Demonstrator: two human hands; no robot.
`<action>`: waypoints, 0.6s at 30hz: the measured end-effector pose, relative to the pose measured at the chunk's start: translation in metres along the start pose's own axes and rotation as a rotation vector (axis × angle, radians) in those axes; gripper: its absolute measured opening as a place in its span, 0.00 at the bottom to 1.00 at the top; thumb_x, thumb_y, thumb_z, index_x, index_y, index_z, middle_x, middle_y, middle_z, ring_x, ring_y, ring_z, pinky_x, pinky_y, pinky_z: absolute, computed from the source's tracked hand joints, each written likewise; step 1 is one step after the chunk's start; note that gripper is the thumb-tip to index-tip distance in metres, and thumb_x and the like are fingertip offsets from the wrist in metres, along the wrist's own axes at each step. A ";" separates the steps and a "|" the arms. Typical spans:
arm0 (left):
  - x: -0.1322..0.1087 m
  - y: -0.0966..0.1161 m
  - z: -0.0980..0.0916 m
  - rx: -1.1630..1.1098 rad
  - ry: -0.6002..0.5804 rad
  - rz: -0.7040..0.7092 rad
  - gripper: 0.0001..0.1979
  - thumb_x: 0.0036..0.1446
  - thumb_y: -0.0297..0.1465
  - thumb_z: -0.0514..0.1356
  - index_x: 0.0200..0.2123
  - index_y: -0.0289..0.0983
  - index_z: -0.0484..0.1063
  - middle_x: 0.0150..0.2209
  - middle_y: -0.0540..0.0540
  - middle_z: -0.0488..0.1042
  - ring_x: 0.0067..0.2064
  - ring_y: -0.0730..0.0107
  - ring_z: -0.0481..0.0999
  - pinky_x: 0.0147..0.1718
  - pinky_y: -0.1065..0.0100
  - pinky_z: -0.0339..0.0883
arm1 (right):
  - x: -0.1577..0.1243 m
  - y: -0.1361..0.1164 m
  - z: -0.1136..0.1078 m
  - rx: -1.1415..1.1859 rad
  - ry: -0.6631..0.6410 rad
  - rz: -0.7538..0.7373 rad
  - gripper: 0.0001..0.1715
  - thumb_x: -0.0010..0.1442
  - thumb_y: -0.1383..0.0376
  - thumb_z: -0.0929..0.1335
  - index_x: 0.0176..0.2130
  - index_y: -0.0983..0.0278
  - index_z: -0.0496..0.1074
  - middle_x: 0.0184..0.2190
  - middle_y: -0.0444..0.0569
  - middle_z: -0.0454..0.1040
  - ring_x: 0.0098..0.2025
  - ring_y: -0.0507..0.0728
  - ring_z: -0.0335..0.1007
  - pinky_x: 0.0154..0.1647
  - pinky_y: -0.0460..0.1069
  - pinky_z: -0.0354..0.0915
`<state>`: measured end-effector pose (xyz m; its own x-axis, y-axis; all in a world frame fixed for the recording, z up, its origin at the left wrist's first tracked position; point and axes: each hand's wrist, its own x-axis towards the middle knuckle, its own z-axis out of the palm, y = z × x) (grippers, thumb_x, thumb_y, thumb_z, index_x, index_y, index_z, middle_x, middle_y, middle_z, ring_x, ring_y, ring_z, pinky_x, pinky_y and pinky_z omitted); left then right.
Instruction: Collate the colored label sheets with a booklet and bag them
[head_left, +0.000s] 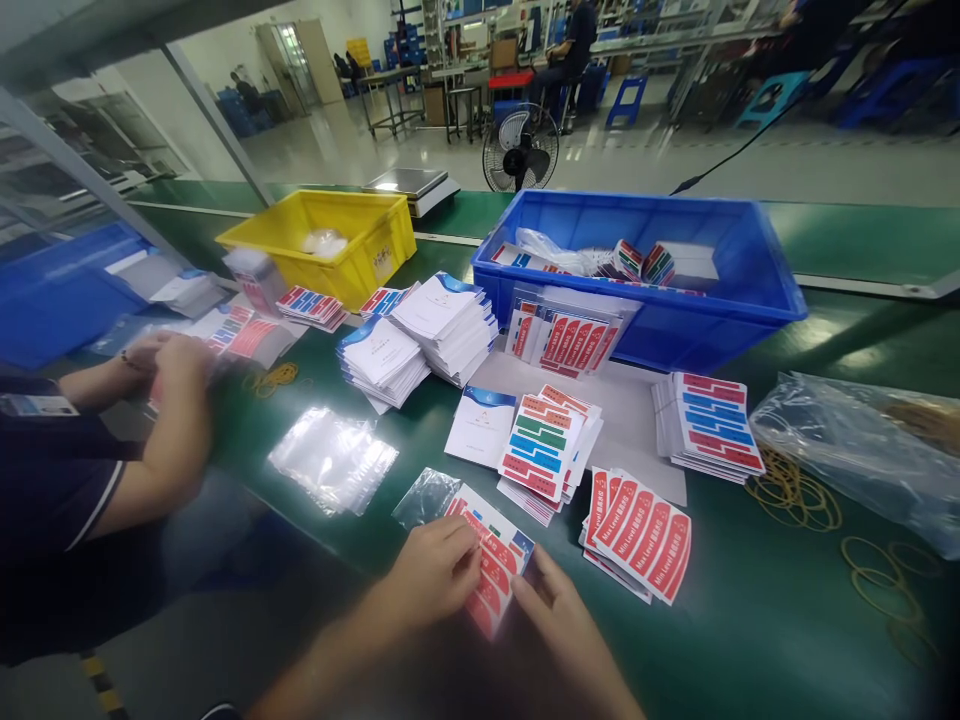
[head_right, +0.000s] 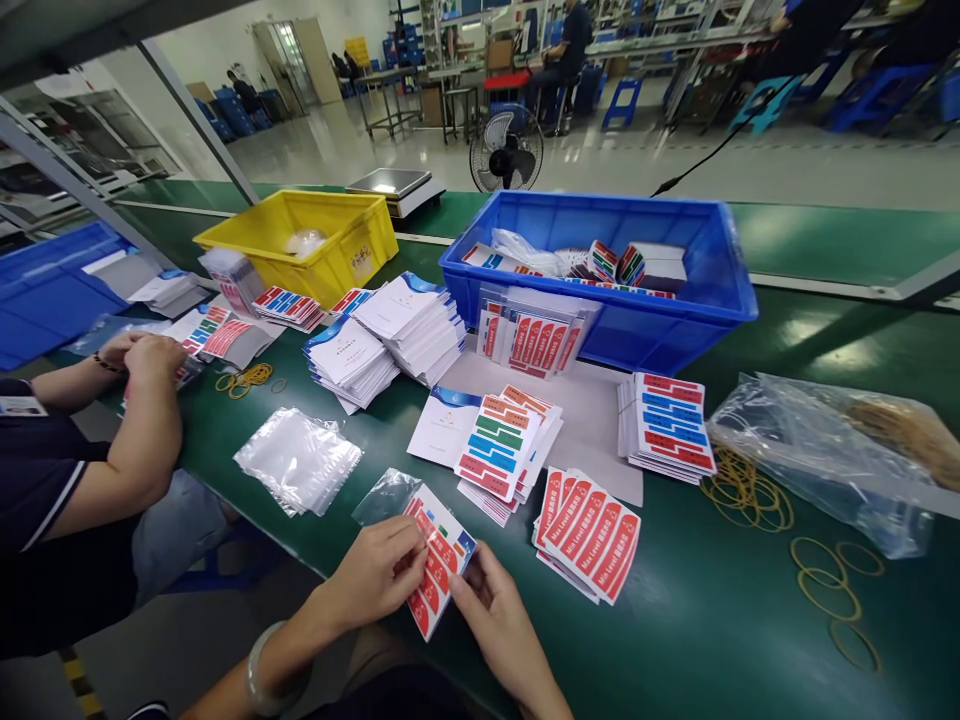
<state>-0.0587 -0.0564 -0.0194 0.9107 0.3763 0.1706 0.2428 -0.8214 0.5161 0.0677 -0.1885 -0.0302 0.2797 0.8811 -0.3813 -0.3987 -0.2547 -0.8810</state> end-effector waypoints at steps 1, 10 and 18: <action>0.001 0.003 -0.002 -0.011 0.006 0.003 0.09 0.55 0.24 0.50 0.23 0.37 0.58 0.22 0.49 0.66 0.25 0.73 0.64 0.24 0.71 0.57 | 0.002 0.001 -0.001 0.027 0.006 -0.025 0.26 0.56 0.54 0.68 0.52 0.60 0.65 0.54 0.52 0.69 0.56 0.63 0.63 0.58 0.57 0.61; 0.006 0.023 -0.005 -0.024 0.083 0.119 0.10 0.55 0.24 0.50 0.22 0.38 0.59 0.22 0.48 0.66 0.25 0.72 0.64 0.24 0.70 0.57 | 0.015 0.014 0.004 0.069 0.014 -0.021 0.18 0.56 0.54 0.68 0.43 0.61 0.67 0.44 0.50 0.73 0.50 0.61 0.69 0.50 0.54 0.66; 0.010 0.018 -0.012 -0.092 -0.010 0.076 0.09 0.56 0.25 0.50 0.23 0.37 0.59 0.22 0.48 0.67 0.25 0.73 0.64 0.25 0.70 0.57 | 0.020 0.000 0.002 0.087 -0.067 -0.057 0.18 0.56 0.55 0.69 0.43 0.60 0.65 0.42 0.47 0.72 0.43 0.57 0.69 0.41 0.49 0.66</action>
<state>-0.0491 -0.0621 0.0017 0.9285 0.3103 0.2042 0.1419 -0.8043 0.5771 0.0713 -0.1702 -0.0366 0.2458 0.9187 -0.3091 -0.4591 -0.1705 -0.8719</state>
